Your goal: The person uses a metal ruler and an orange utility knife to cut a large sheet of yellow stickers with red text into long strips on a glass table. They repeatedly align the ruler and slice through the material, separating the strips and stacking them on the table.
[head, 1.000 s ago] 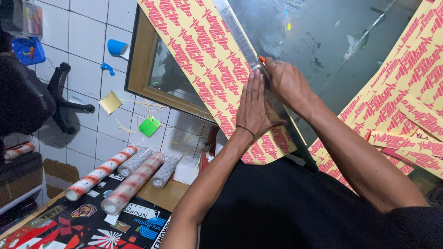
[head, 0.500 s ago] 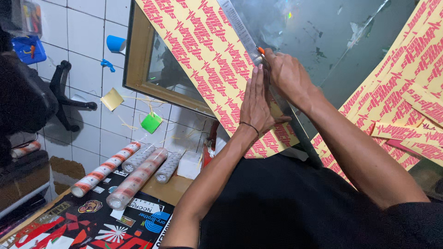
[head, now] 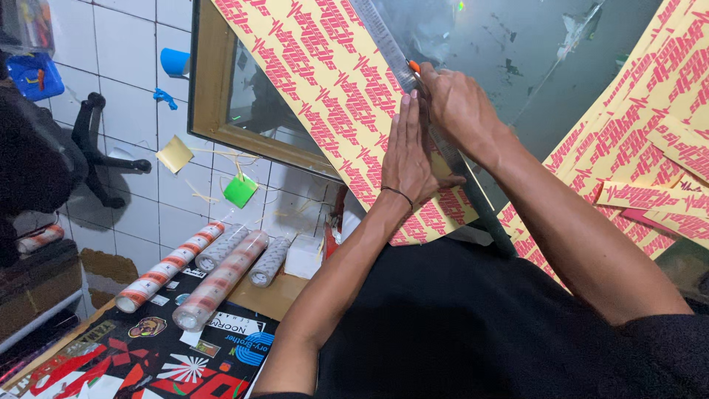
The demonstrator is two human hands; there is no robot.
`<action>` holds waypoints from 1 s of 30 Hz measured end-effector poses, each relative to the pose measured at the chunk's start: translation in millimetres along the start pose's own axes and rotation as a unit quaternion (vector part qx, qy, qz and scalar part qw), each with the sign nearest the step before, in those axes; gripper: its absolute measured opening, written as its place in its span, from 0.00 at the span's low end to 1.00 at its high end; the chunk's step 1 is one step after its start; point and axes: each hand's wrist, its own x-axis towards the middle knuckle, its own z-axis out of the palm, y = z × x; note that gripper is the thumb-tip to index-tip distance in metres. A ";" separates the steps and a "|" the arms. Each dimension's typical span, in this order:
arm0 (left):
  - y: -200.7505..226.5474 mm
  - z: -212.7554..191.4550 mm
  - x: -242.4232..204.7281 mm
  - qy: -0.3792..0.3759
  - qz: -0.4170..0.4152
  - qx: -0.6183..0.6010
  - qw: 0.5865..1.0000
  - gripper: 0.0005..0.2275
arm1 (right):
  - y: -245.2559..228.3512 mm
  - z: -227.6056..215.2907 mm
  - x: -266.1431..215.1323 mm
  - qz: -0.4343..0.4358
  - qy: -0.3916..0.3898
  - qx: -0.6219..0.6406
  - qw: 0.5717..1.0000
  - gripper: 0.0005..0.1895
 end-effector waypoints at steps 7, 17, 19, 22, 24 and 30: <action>0.3 9.0 1.1 0.044 -0.004 -0.091 0.995 0.68 | 2.5 2.2 0.7 -0.018 0.001 -0.012 1.000 0.14; 2.9 -5.4 3.3 -0.021 -0.004 0.044 0.999 0.65 | -4.8 7.8 -8.1 -0.004 0.016 -0.012 1.000 0.14; -0.3 0.8 5.4 -0.026 0.001 0.019 0.999 0.66 | -4.3 9.8 -9.9 0.008 0.000 -0.026 1.000 0.17; 0.4 6.2 2.7 -0.017 0.005 0.018 1.000 0.71 | 6.3 14.3 -13.0 -0.038 0.016 -0.007 0.999 0.20; -0.5 1.0 4.9 -0.027 0.005 0.009 1.000 0.68 | 9.0 15.2 -5.9 -0.014 -0.003 -0.028 0.999 0.20; -0.5 27.2 2.2 0.097 0.012 -0.224 0.970 0.65 | 9.9 17.7 -2.4 0.003 -0.010 -0.042 0.999 0.21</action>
